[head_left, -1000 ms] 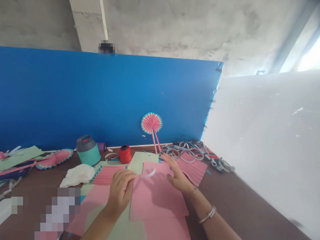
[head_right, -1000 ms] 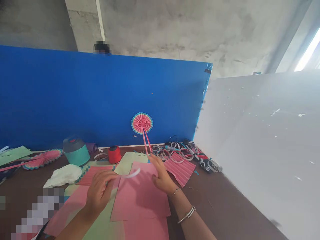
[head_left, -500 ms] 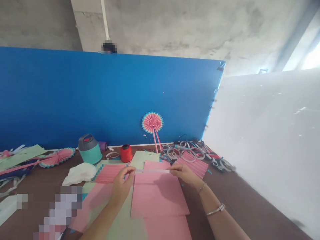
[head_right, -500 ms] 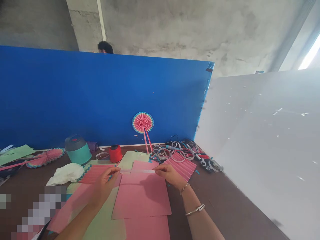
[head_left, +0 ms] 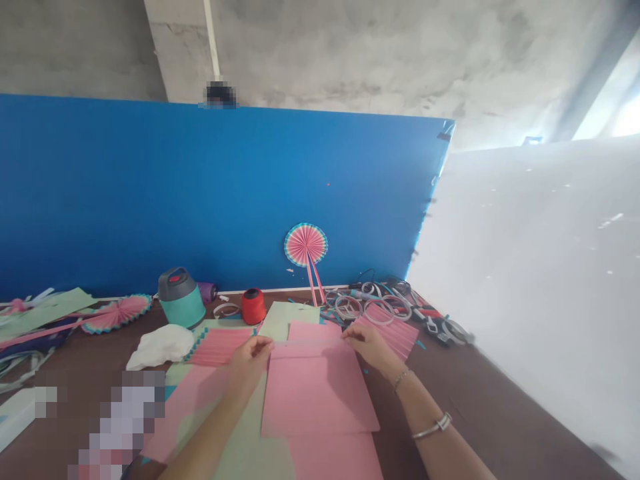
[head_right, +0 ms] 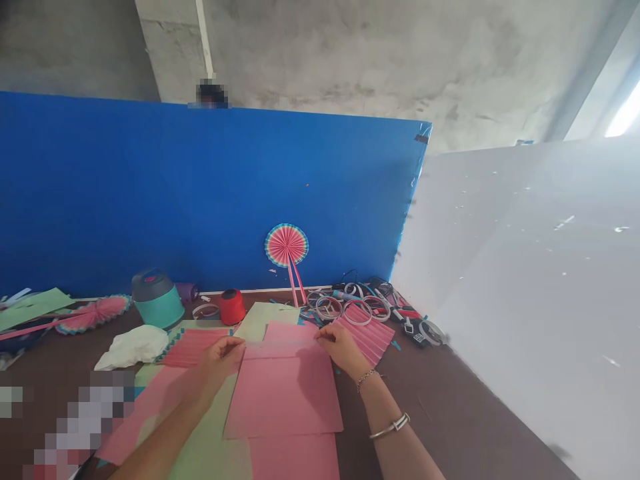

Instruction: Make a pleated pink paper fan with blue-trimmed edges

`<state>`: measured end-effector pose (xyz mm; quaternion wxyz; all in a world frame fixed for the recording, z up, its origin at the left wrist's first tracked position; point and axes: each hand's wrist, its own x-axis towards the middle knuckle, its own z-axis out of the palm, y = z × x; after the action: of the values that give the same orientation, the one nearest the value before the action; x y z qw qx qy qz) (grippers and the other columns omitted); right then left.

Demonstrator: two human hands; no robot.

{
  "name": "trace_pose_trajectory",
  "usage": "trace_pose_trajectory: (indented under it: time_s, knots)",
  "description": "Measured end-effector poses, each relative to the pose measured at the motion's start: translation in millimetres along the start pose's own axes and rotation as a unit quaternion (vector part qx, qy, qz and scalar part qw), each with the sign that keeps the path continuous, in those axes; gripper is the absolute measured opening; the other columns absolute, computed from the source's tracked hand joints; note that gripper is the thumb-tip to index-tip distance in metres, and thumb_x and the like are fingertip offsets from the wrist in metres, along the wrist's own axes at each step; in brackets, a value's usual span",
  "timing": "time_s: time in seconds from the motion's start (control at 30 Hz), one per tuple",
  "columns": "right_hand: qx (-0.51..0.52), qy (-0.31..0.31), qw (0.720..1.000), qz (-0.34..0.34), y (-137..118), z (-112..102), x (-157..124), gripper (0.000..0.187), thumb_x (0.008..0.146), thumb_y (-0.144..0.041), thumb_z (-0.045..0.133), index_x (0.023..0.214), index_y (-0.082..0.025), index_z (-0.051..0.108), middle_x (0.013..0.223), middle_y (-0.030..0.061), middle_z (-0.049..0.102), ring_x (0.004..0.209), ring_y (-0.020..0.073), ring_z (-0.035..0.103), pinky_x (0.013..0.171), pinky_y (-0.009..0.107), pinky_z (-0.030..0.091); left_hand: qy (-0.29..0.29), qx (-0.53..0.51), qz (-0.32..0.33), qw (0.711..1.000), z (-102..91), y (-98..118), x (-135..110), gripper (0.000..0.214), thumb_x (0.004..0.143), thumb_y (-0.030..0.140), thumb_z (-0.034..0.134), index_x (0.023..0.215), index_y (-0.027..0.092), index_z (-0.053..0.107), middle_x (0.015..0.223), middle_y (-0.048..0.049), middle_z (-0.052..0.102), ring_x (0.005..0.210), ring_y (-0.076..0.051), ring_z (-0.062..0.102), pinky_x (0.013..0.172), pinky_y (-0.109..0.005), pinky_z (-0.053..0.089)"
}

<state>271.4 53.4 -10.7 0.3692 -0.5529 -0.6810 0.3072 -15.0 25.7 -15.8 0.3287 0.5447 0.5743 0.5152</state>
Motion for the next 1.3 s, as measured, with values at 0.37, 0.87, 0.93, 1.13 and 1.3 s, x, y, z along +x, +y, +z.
trace_pose_trajectory:
  time_s: [0.37,0.87,0.93,1.13,1.3]
  knots:
    - [0.092,-0.013,0.993,0.065,-7,2,-6,0.059,0.066,-0.027,0.051,0.124,-0.015,0.045,0.055,-0.0073,0.048,0.053,0.0128,0.048,0.051,0.024,0.035,-0.039,0.044,-0.094,0.994,-8.4,9,8,0.026,0.063,0.041,0.058,0.066,0.016,0.065,0.065,-0.0025,0.067,0.069,-0.021,0.062,0.062,-0.029,0.045]
    - [-0.020,0.023,0.992,0.124,12,14,-3,0.037,0.063,-0.018,0.051,0.100,-0.013,0.052,0.051,-0.0075,0.047,0.051,0.0132,0.050,0.050,0.022,0.032,-0.057,0.138,-0.118,0.982,9.5,4,9,0.009,0.067,0.019,0.052,0.059,0.018,0.056,0.051,0.0017,0.060,0.053,-0.014,0.059,0.055,-0.023,0.042]
    - [-0.026,0.029,0.991,0.128,13,15,-3,0.038,0.063,-0.017,0.051,0.100,-0.014,0.053,0.052,-0.0070,0.048,0.052,0.0133,0.051,0.051,0.022,0.033,-0.060,0.176,-0.110,0.976,9.8,6,9,0.011,0.068,0.016,0.051,0.059,0.018,0.056,0.052,0.0020,0.060,0.054,-0.013,0.059,0.055,-0.021,0.041]
    - [-0.007,0.025,0.991,0.129,17,16,-3,0.036,0.065,-0.021,0.050,0.100,-0.013,0.054,0.053,-0.0058,0.050,0.051,0.0129,0.050,0.051,0.023,0.034,-0.074,0.216,-0.112,0.967,10.8,3,9,0.012,0.072,0.018,0.052,0.062,0.018,0.056,0.056,0.0017,0.063,0.057,-0.013,0.060,0.055,-0.020,0.040]
    - [-0.014,0.028,0.991,0.127,22,17,-3,0.036,0.064,-0.024,0.050,0.099,-0.014,0.055,0.054,-0.0052,0.051,0.051,0.0129,0.052,0.051,0.023,0.035,-0.073,0.223,-0.120,0.965,10.2,5,8,0.012,0.073,0.017,0.051,0.063,0.018,0.056,0.057,0.0021,0.063,0.058,-0.012,0.061,0.056,-0.019,0.040]
